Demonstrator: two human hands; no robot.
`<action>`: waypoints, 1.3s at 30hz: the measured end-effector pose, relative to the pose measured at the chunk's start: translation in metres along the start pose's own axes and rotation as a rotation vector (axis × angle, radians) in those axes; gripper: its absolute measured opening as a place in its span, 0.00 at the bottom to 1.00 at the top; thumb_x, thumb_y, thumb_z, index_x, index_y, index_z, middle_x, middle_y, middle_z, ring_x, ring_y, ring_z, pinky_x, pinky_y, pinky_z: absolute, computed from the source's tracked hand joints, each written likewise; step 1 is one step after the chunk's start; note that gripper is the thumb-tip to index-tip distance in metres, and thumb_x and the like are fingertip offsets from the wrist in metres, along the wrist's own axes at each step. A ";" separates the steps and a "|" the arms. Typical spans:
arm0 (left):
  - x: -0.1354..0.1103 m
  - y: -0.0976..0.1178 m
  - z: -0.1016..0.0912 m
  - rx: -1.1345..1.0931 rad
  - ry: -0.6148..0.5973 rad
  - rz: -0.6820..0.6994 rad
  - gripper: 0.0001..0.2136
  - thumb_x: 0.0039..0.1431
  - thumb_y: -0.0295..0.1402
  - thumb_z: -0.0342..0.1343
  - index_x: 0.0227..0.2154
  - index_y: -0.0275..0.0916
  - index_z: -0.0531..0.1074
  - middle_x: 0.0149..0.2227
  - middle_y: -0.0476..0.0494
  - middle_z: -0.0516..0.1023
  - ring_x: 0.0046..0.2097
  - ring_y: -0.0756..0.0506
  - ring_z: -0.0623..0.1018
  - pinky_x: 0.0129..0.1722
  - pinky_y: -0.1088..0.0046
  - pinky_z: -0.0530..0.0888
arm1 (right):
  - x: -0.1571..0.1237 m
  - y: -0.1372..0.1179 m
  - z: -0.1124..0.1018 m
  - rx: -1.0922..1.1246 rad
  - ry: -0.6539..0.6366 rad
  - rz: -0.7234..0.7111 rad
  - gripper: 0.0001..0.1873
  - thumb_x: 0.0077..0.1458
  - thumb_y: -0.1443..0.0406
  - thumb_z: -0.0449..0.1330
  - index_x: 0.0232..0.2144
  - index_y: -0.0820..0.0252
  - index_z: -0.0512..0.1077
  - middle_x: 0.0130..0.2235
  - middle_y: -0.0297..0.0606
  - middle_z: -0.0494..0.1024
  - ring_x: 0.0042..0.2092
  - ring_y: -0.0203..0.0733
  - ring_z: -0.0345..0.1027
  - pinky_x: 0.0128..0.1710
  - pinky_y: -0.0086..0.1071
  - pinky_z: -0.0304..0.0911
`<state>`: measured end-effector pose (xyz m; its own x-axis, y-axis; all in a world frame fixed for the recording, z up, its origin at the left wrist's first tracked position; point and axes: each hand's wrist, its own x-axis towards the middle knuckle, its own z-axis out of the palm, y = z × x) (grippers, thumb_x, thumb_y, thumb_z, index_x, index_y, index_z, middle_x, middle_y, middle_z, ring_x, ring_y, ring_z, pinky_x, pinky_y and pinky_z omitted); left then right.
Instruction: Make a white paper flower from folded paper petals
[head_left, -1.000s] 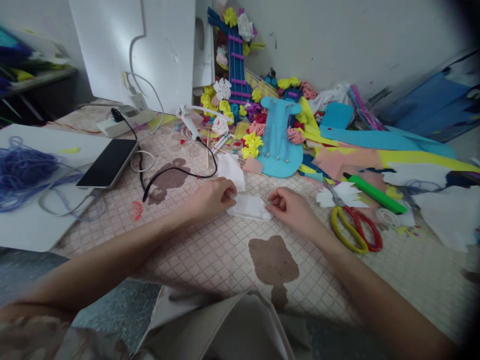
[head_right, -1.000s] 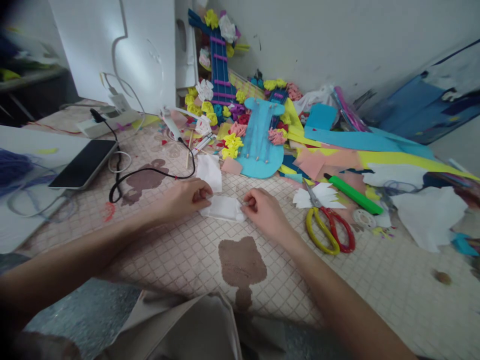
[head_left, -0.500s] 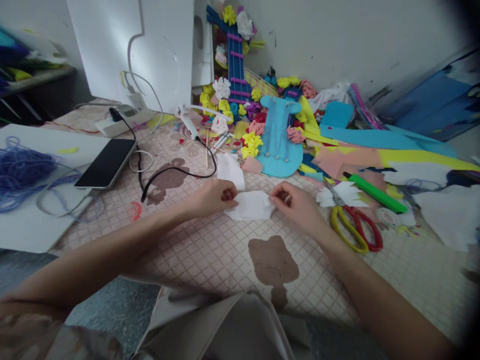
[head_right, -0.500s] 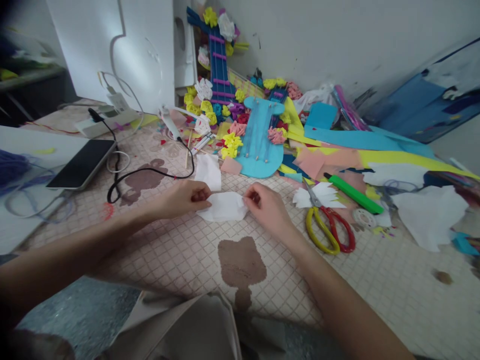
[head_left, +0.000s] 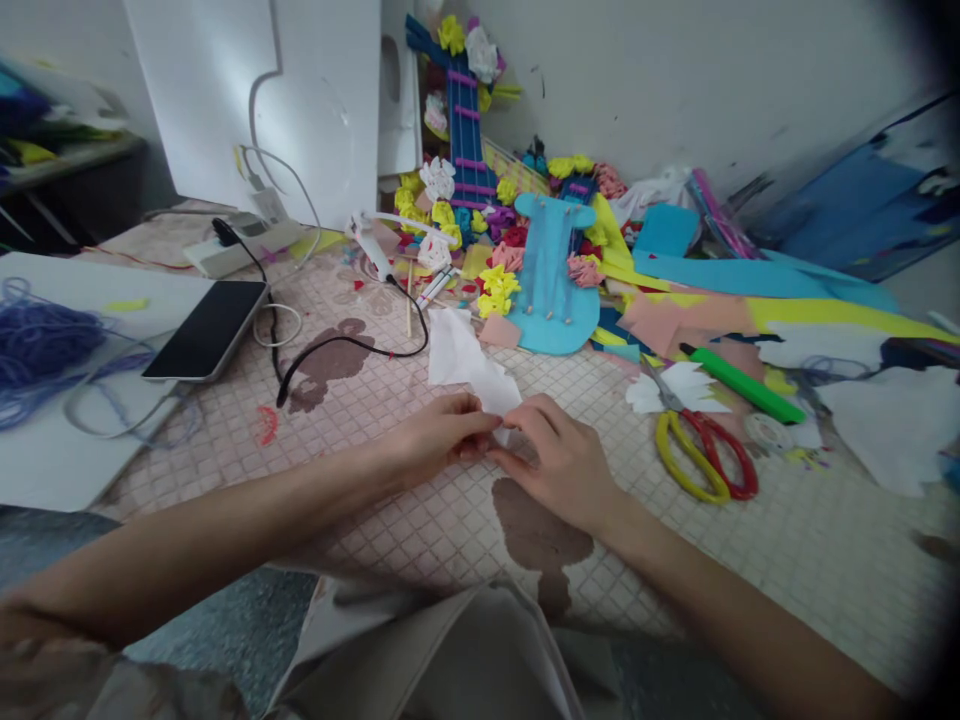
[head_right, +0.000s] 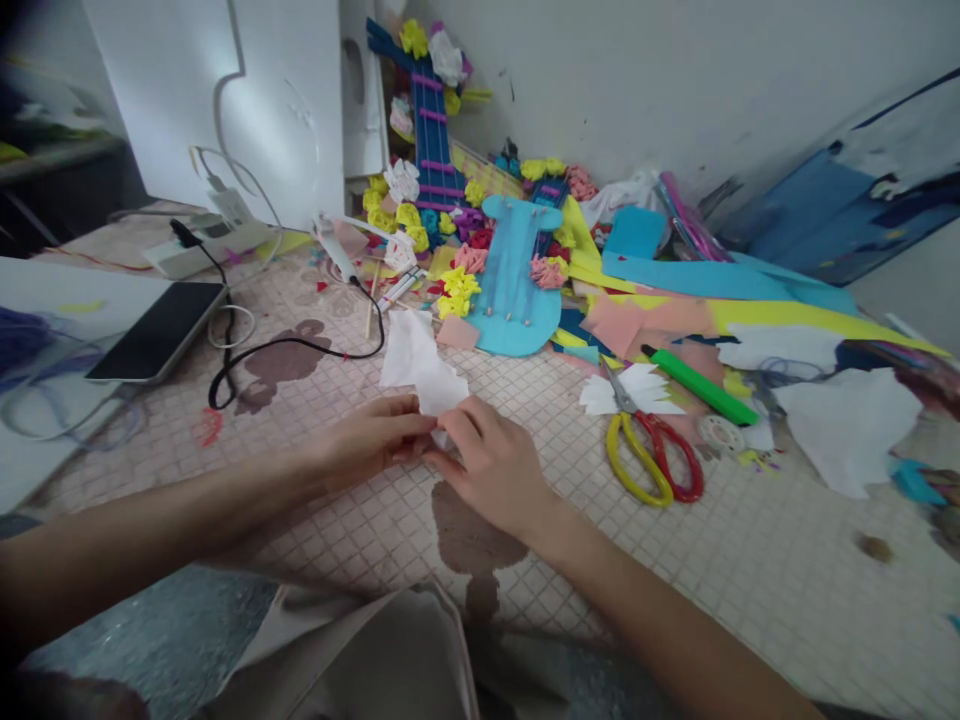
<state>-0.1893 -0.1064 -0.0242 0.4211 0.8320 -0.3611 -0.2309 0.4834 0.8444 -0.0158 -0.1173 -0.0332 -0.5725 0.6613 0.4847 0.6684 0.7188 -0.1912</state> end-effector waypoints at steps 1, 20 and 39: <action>-0.002 -0.001 0.000 0.014 -0.026 0.011 0.08 0.51 0.30 0.58 0.26 0.34 0.64 0.20 0.54 0.64 0.20 0.58 0.62 0.19 0.82 0.55 | -0.002 0.002 0.000 -0.020 -0.023 -0.014 0.06 0.57 0.63 0.56 0.37 0.59 0.66 0.37 0.40 0.72 0.38 0.41 0.68 0.33 0.32 0.65; -0.015 0.000 -0.008 0.309 -0.101 -0.018 0.08 0.51 0.33 0.58 0.32 0.34 0.68 0.24 0.52 0.69 0.23 0.56 0.66 0.22 0.80 0.61 | -0.011 0.005 0.003 0.080 -0.103 0.114 0.06 0.56 0.63 0.56 0.37 0.58 0.66 0.38 0.40 0.73 0.39 0.42 0.68 0.34 0.34 0.64; -0.031 -0.002 -0.051 1.252 0.238 0.583 0.05 0.47 0.21 0.53 0.28 0.36 0.66 0.29 0.50 0.69 0.28 0.54 0.67 0.28 0.79 0.65 | -0.017 0.050 -0.040 0.327 -0.430 0.040 0.05 0.57 0.69 0.52 0.35 0.57 0.67 0.37 0.37 0.72 0.34 0.35 0.66 0.33 0.29 0.62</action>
<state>-0.2466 -0.1197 -0.0349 0.3506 0.9131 0.2083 0.6598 -0.3987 0.6370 0.0466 -0.1011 -0.0167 -0.7383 0.6683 0.0912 0.5505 0.6752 -0.4910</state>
